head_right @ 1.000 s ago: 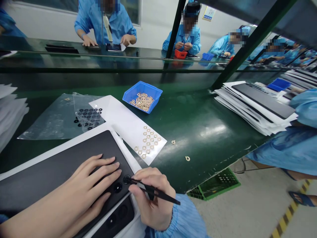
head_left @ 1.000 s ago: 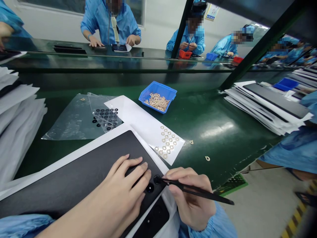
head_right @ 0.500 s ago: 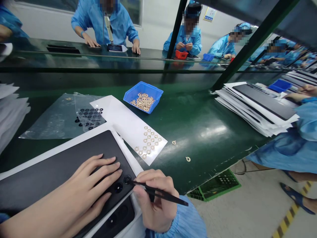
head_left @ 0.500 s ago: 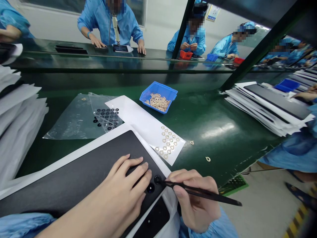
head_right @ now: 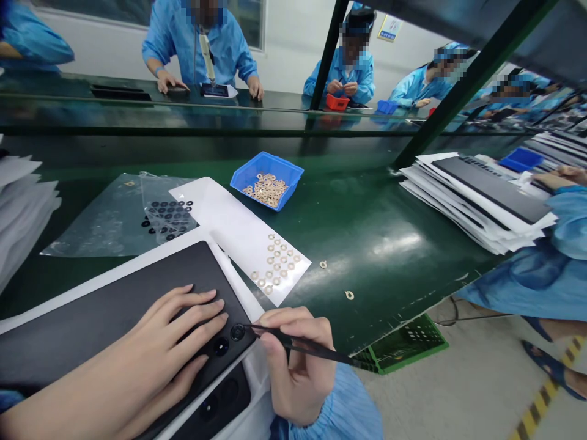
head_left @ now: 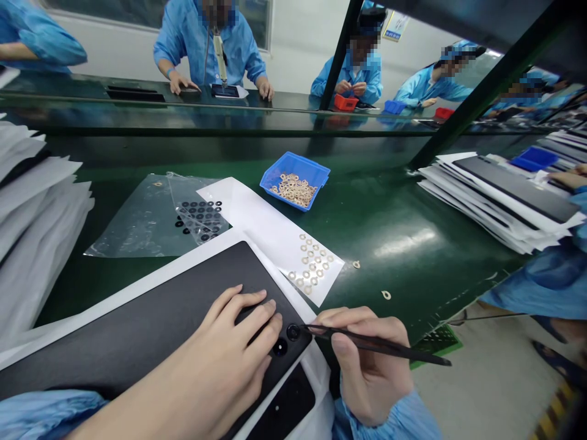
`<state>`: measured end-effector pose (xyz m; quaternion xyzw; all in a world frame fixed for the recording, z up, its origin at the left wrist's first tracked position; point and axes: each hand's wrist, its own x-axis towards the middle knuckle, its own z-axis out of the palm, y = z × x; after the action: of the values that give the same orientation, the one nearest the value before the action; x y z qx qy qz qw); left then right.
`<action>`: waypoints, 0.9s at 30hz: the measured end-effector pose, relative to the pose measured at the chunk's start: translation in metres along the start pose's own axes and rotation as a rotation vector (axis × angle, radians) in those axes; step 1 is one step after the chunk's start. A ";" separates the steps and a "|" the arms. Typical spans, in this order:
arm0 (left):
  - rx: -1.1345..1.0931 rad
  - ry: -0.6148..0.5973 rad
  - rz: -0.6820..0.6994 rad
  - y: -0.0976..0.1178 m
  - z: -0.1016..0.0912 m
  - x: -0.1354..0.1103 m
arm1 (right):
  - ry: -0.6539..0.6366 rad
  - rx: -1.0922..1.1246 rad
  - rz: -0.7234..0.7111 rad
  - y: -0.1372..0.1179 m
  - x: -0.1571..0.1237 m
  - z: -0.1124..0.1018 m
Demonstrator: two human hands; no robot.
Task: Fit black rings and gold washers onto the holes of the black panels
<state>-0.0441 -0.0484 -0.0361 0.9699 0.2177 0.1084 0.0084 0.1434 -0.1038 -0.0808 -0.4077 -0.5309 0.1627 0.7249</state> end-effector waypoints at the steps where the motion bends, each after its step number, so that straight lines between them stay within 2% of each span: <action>1: -0.005 0.017 -0.012 0.001 0.001 0.000 | 0.002 -0.003 0.003 0.000 0.001 0.000; 10: 0.014 0.092 0.002 -0.002 0.009 0.001 | 0.033 -0.036 0.008 -0.002 0.001 0.001; 12: 0.008 0.104 0.006 -0.002 0.010 0.000 | 0.104 -0.069 -0.033 0.000 0.002 -0.003; 15: -0.010 0.124 -0.008 -0.001 0.012 -0.001 | 0.224 -0.237 -0.146 0.006 0.009 -0.017; 16: -0.014 0.126 -0.018 -0.001 0.013 -0.002 | 0.199 -0.320 -0.148 0.008 0.012 -0.023; 17: -0.018 0.128 -0.025 0.000 0.013 -0.001 | 0.110 -0.404 -0.120 0.011 0.015 -0.029; 19: -0.024 0.131 -0.037 0.001 0.012 -0.001 | -0.146 -0.543 -0.014 0.016 0.019 -0.039; 20: -0.026 0.131 -0.035 0.002 0.012 0.000 | -0.228 -0.580 0.025 0.018 0.021 -0.042; 21: -0.032 0.133 -0.032 0.002 0.011 0.001 | -0.255 -0.590 0.041 0.020 0.021 -0.044; 24: -0.054 0.105 -0.024 0.001 0.006 0.002 | -0.182 -0.552 0.029 0.023 0.021 -0.044; 27: -0.091 0.029 -0.033 0.001 0.001 0.002 | -0.329 -0.581 0.039 0.025 0.020 -0.043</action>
<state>-0.0420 -0.0481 -0.0366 0.9631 0.2288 0.1321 0.0513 0.1950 -0.0928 -0.0913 -0.5756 -0.6569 0.0821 0.4799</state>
